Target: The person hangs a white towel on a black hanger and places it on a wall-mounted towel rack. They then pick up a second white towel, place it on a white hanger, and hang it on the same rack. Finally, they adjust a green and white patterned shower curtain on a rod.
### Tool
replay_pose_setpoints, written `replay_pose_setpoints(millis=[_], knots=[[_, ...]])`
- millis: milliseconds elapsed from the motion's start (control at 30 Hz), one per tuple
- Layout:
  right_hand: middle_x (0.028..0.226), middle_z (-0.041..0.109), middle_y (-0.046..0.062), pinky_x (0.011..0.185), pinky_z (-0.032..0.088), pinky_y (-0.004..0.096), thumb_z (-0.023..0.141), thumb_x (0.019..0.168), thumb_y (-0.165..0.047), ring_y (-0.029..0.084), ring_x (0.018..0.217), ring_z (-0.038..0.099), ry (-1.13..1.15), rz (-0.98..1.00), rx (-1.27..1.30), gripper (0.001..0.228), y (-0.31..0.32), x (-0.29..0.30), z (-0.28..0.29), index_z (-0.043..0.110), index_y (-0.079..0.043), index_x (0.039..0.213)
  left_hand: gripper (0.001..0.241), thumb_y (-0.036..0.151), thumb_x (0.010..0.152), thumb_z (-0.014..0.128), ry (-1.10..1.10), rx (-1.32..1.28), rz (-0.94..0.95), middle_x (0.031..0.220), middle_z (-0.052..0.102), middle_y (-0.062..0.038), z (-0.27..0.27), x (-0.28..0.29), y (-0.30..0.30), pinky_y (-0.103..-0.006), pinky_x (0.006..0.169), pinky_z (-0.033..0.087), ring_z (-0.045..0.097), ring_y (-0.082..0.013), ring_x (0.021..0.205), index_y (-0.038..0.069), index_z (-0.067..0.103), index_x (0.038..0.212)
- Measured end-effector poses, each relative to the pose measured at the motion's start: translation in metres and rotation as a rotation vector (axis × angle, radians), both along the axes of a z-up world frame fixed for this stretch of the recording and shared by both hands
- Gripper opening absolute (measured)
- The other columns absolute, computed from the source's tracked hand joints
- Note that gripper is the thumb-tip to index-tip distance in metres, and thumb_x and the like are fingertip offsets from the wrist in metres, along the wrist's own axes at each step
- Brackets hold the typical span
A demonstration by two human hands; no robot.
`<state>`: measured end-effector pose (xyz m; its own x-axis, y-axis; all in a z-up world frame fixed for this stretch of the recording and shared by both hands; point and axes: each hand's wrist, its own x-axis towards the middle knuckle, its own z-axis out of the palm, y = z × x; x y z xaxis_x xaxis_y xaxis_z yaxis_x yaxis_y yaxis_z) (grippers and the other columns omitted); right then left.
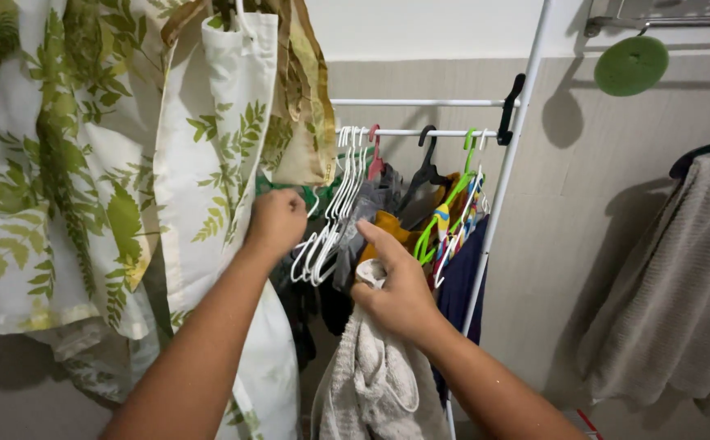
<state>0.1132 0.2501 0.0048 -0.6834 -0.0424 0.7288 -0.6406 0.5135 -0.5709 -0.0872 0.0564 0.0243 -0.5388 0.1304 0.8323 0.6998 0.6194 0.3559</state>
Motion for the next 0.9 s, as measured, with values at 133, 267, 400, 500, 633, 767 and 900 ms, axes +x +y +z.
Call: replay_pose_setpoints(millis=[133,267,400,500,633,767,900], knots=[[0.151,0.056,0.016,0.118,0.035,0.034,0.07,0.069,-0.005,0.028,0.143,0.051,0.056,0.015,0.013,0.081,-0.007,0.003,0.002,0.05,-0.003,0.148,0.014,0.008,0.079,0.061,-0.034,-0.028,-0.01,0.081,0.071,-0.023,0.012,-0.008,0.005,-0.0488,0.071,0.056,0.07,-0.0417,0.076,0.002,0.073,0.078],[0.15,0.057,0.016,0.117,0.036,0.033,0.07,0.068,-0.004,0.027,0.142,0.052,0.043,0.026,-0.011,0.083,-0.008,0.007,0.005,0.05,-0.004,0.148,0.013,0.009,0.079,0.063,0.054,-0.07,0.056,0.082,0.071,-0.024,0.012,-0.038,0.025,-0.0504,0.072,0.056,0.07,-0.043,0.078,0.002,0.074,0.077],[0.148,0.059,0.014,0.113,0.04,0.032,0.069,0.067,-0.004,0.023,0.138,0.056,-0.041,0.011,-0.048,0.084,-0.008,0.013,0.012,0.049,-0.006,0.149,0.015,0.013,0.083,0.065,0.061,-0.039,0.072,0.082,0.07,-0.025,0.012,-0.053,0.032,-0.0512,0.069,0.055,0.069,-0.0436,0.077,0.002,0.075,0.079],[0.142,0.067,0.014,0.099,0.051,0.036,0.066,0.073,-0.006,0.034,0.11,0.064,-0.279,0.049,-0.19,0.089,-0.002,0.011,0.009,0.048,-0.013,0.159,0.019,0.019,0.083,0.068,0.054,0.01,0.032,0.08,0.07,-0.023,0.012,-0.049,0.021,-0.0502,0.069,0.056,0.071,-0.0415,0.076,0.002,0.074,0.079],[0.15,0.056,0.014,0.113,0.04,0.032,0.068,0.069,-0.005,0.024,0.139,0.055,-0.051,0.033,-0.074,0.084,0.003,0.001,0.009,0.047,-0.006,0.15,0.022,0.025,0.082,0.072,0.024,-0.076,0.04,0.079,0.07,-0.023,0.006,-0.067,-0.005,-0.0493,0.066,0.055,0.071,-0.0411,0.074,0.004,0.076,0.08],[0.152,0.055,0.016,0.117,0.036,0.034,0.071,0.068,-0.006,0.028,0.143,0.051,0.013,-0.052,0.037,0.084,0.004,-0.004,0.009,0.048,-0.005,0.149,0.021,0.026,0.08,0.073,-0.104,-0.16,-0.007,0.078,0.072,-0.02,0.02,-0.055,-0.033,-0.0447,0.065,0.055,0.072,-0.0345,0.069,0.006,0.079,0.082],[0.151,0.055,0.016,0.117,0.037,0.034,0.071,0.068,-0.007,0.029,0.143,0.052,0.014,-0.047,0.026,0.084,0.001,-0.011,0.01,0.048,-0.004,0.149,0.017,0.023,0.079,0.07,-0.2,-0.071,-0.106,0.077,0.075,-0.015,0.027,-0.037,-0.042,-0.0408,0.066,0.056,0.073,-0.0296,0.068,0.009,0.081,0.083]])
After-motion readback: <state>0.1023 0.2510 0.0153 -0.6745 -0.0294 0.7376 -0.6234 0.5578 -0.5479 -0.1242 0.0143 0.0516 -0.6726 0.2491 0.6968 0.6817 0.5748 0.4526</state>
